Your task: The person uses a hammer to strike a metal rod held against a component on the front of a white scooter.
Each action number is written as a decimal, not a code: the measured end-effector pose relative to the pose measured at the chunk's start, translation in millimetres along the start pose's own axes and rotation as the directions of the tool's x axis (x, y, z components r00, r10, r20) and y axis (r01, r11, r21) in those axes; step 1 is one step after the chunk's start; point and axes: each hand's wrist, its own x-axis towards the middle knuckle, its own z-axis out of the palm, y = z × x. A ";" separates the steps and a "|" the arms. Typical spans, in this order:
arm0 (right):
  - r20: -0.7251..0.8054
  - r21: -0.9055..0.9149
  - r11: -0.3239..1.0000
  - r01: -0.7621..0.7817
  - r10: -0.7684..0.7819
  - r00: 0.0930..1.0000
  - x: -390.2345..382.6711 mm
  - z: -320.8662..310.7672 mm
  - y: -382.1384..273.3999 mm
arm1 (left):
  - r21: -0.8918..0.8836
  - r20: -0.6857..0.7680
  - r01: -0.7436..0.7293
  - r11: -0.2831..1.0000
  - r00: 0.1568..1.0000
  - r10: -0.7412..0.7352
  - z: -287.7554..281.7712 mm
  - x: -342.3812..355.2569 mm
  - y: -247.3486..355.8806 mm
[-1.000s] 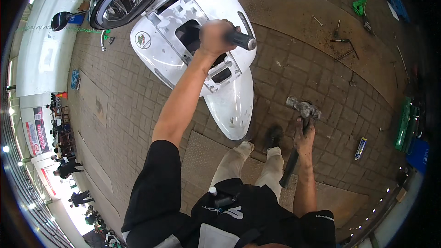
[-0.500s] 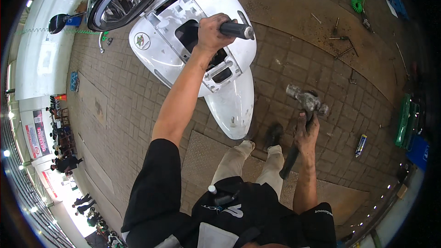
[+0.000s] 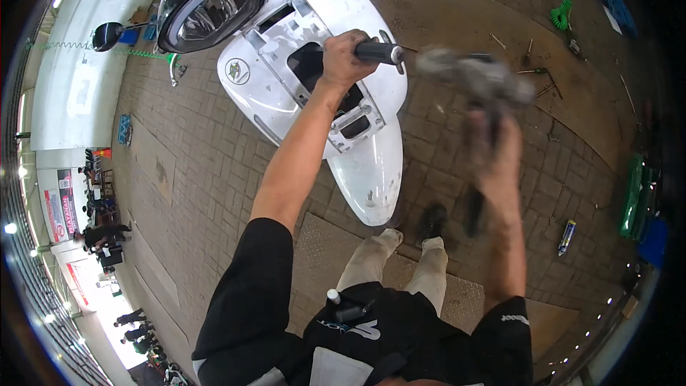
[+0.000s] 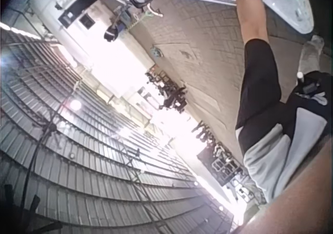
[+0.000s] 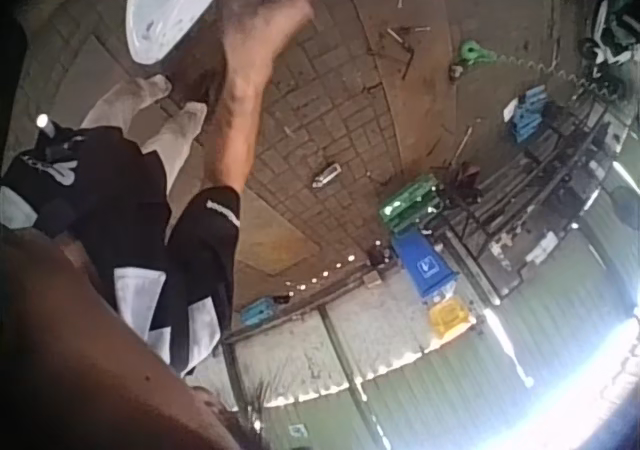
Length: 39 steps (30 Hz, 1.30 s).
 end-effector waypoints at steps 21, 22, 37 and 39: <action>-0.048 0.057 0.995 -0.083 0.086 0.995 -92.1 -12.4 112.3 | -0.029 0.340 -0.356 0.934 0.875 0.344 8.2 -25.4 99.2; -0.056 0.062 0.989 -0.132 0.136 0.989 -103.2 -10.7 134.9 | -0.097 0.404 -0.366 0.925 0.835 0.373 9.3 -31.8 126.3; -0.002 -0.427 0.268 -0.864 0.955 0.298 -374.1 -7.7 357.7 | -0.157 0.527 0.004 0.988 0.846 0.081 -31.6 -108.1 140.9; 0.076 -0.490 0.350 -0.798 0.929 0.361 -383.7 -14.1 367.9 | -0.173 0.562 -0.045 0.984 0.816 0.136 -28.9 -85.6 133.2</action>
